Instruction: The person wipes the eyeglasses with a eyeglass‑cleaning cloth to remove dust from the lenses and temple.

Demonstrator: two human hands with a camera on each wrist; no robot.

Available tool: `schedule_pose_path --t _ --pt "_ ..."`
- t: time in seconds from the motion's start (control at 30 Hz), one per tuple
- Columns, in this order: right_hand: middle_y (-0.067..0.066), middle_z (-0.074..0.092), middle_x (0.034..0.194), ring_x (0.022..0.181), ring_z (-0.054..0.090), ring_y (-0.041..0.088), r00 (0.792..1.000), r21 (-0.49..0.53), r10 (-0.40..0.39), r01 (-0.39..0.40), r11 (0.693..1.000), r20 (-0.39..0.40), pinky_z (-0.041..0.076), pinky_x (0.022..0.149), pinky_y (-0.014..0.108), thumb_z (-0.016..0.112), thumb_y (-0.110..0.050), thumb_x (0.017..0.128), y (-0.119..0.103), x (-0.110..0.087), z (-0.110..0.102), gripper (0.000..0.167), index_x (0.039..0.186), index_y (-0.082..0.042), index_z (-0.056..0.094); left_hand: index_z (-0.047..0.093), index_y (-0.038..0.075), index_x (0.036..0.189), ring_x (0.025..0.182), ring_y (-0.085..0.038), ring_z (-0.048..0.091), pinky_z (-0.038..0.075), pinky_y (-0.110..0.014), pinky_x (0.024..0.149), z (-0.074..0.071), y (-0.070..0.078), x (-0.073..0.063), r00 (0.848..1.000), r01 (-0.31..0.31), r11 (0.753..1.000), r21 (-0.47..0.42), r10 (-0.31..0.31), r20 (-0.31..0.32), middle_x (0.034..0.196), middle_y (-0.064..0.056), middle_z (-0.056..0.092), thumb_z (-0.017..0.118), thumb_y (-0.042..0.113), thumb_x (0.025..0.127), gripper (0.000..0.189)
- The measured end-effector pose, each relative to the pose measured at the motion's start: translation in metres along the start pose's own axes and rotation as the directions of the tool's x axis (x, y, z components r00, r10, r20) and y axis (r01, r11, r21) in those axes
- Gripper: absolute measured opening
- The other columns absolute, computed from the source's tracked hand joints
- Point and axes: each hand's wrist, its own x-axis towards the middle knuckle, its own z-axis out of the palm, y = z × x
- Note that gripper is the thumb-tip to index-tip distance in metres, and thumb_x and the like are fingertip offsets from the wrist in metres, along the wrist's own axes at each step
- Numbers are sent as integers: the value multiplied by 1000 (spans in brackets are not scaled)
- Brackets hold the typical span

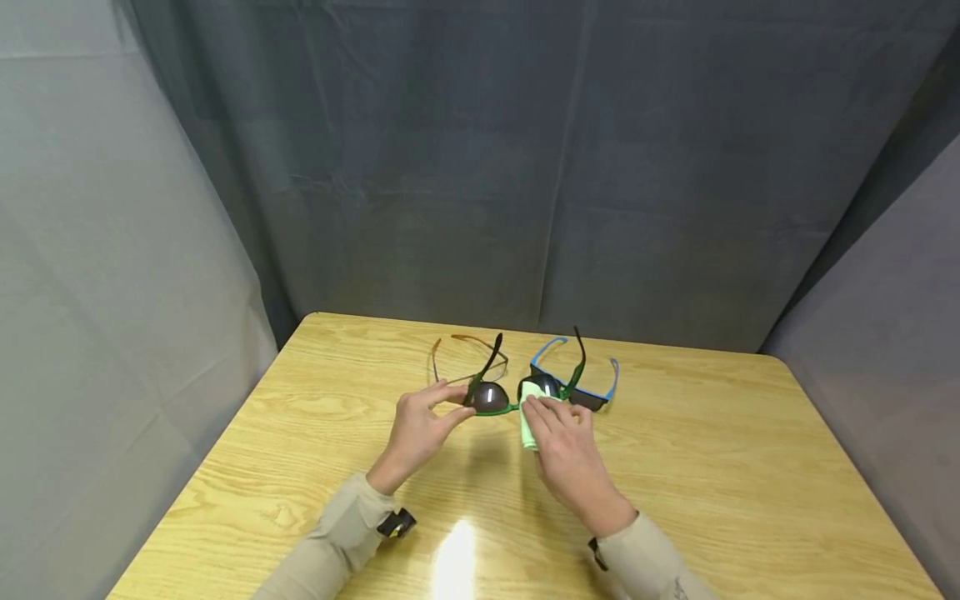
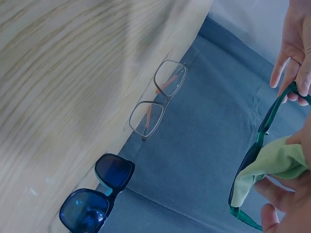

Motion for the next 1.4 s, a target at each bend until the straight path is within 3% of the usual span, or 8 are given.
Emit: schedule_pose_path --t 0.2,0.93,1.07,1.23,1.4 --pt "19 64 113 102 56 34 1000 -15 -12 12 1000 7 36 74 53 46 2 76 4 1 0 45 117 5 61 74 4 96 89 -17 68 45 -38 95 0 0 1 1000 10 1000 -10 -10 -7 86 -4 72 80 14 74 25" --pt "22 63 115 102 56 37 999 -79 43 -43 996 1 35 74 54 56 8 69 1 0 2 47 116 8 60 74 4 100 95 -19 66 45 -40 94 2 3 -2 999 45 998 -49 -45 11 89 -4 72 79 11 76 25" --pt "21 63 115 102 56 37 999 -90 49 -49 995 3 36 74 53 62 10 67 0 0 2 49 115 8 60 74 5 100 96 -19 66 45 -39 93 2 3 -2 999 35 999 -37 -34 11 89 -3 72 78 12 76 25" --pt "22 63 113 100 56 38 998 -91 53 -54 994 -15 35 73 53 60 9 69 -2 2 2 45 114 8 60 73 6 100 99 -22 65 44 -45 93 2 3 -2 1000 20 1000 -14 -20 14 90 -2 72 78 13 77 25" --pt "22 64 111 98 56 39 998 -82 57 -60 995 -40 35 72 53 57 8 71 -2 3 5 43 114 9 59 72 5 100 97 -19 66 46 -39 93 3 4 -2 1000 0 1000 -18 0 23 90 -3 72 77 12 77 24"
